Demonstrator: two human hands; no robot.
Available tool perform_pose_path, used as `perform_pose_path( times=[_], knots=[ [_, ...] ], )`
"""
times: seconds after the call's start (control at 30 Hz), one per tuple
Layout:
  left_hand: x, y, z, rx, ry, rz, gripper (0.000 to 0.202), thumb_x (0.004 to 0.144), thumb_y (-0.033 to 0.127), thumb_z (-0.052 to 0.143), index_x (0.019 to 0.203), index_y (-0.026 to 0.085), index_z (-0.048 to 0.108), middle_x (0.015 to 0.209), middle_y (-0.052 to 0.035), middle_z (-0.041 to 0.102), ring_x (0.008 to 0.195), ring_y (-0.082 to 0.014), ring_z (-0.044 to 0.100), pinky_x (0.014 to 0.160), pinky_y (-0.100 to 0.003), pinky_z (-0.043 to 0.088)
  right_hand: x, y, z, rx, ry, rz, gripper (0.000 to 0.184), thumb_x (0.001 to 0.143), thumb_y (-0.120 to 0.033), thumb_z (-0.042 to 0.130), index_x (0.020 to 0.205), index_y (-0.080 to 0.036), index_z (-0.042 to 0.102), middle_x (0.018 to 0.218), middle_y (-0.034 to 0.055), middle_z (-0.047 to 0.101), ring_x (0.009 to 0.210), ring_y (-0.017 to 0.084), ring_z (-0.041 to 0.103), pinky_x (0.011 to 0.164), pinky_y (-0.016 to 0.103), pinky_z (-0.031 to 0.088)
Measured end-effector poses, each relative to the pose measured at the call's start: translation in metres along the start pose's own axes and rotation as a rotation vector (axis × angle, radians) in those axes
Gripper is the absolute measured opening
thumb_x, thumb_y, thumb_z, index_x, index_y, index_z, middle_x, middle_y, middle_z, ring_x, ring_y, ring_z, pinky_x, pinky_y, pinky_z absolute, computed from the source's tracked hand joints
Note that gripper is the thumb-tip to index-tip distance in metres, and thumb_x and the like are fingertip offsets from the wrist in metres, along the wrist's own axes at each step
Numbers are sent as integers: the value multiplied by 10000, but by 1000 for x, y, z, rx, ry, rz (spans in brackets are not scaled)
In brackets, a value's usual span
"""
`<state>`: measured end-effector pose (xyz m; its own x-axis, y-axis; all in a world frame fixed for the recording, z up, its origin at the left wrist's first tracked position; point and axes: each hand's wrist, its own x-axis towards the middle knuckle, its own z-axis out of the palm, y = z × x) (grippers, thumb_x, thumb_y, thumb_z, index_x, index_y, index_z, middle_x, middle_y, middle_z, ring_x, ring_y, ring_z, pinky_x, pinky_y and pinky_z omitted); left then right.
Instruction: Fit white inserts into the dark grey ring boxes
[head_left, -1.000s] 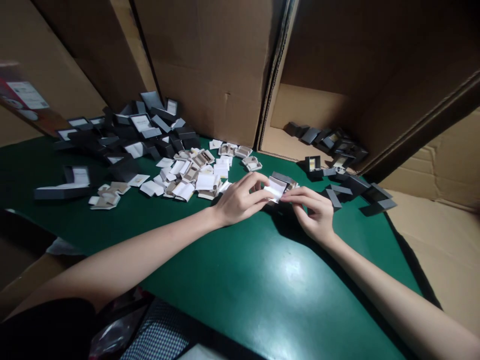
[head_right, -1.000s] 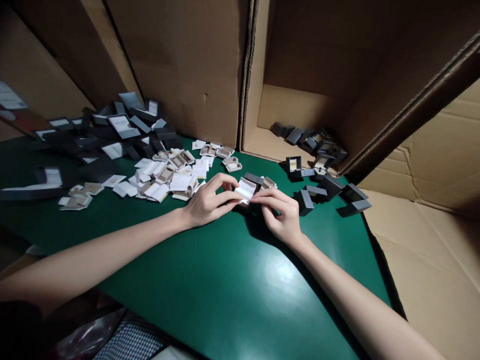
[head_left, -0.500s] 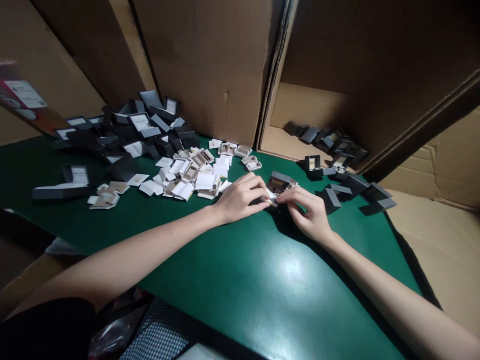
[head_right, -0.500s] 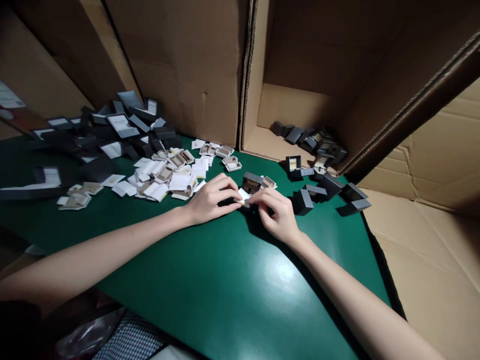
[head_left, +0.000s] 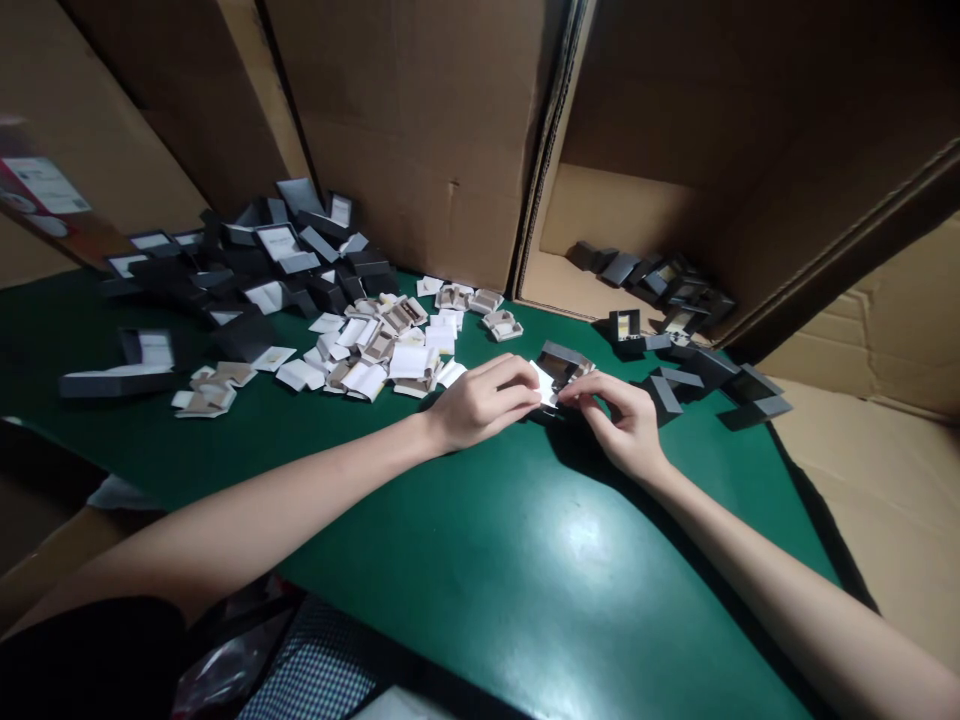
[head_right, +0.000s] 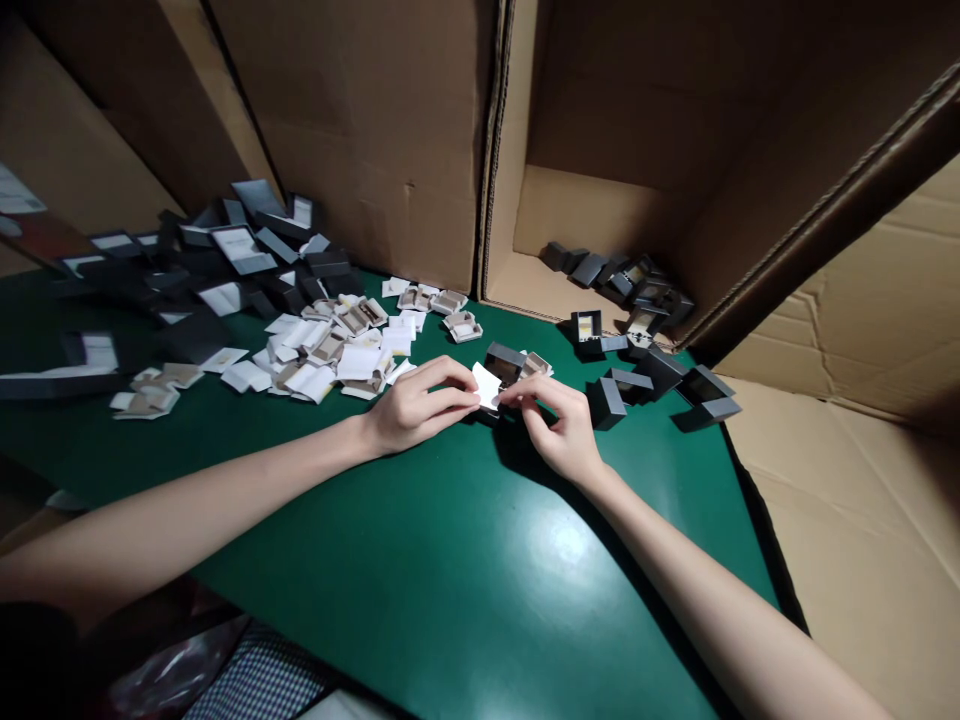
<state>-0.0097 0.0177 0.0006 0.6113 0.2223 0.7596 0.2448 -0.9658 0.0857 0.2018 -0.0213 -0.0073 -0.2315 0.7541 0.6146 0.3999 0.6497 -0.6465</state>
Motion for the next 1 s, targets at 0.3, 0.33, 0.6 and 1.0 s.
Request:
perform_pose_path(
  times=[0.3, 0.33, 0.6, 1.0],
  knots=[
    [0, 1, -3, -9, -43, 6, 83, 900, 170, 529, 934, 196, 600, 972, -75, 599, 917, -162, 572, 746, -325, 540, -1, 13, -2, 209, -5, 225, 181, 781, -163, 551, 820, -215, 720, 748, 8, 687, 674, 145, 624, 654, 289, 513],
    [0, 0, -3, -8, -40, 10, 83, 900, 170, 529, 937, 195, 599, 975, -77, 594, 921, -163, 571, 747, -325, 542, -1, 16, -3, 262, -14, 254, 163, 775, -175, 571, 808, -216, 725, 759, 14, 690, 691, 152, 627, 663, 294, 514],
    [0, -3, 0, -80, -133, -123, 415, 814, 239, 650, 1202, 228, 502, 1299, -138, 435, 1260, -277, 426, 971, -489, 475, 1, 20, -3, 315, 44, 227, 161, 767, -170, 595, 724, -235, 736, 732, 10, 658, 699, 148, 591, 667, 300, 477],
    [-1, -15, 7, -369, -316, -441, 863, 768, 188, 621, 1462, 276, 116, 1544, -104, 146, 1419, -300, 196, 1132, -491, 316, 1, 7, 1, -24, 70, 61, 293, 775, -59, 463, 812, -212, 709, 774, 18, 635, 743, 151, 601, 688, 301, 484]
  ],
)
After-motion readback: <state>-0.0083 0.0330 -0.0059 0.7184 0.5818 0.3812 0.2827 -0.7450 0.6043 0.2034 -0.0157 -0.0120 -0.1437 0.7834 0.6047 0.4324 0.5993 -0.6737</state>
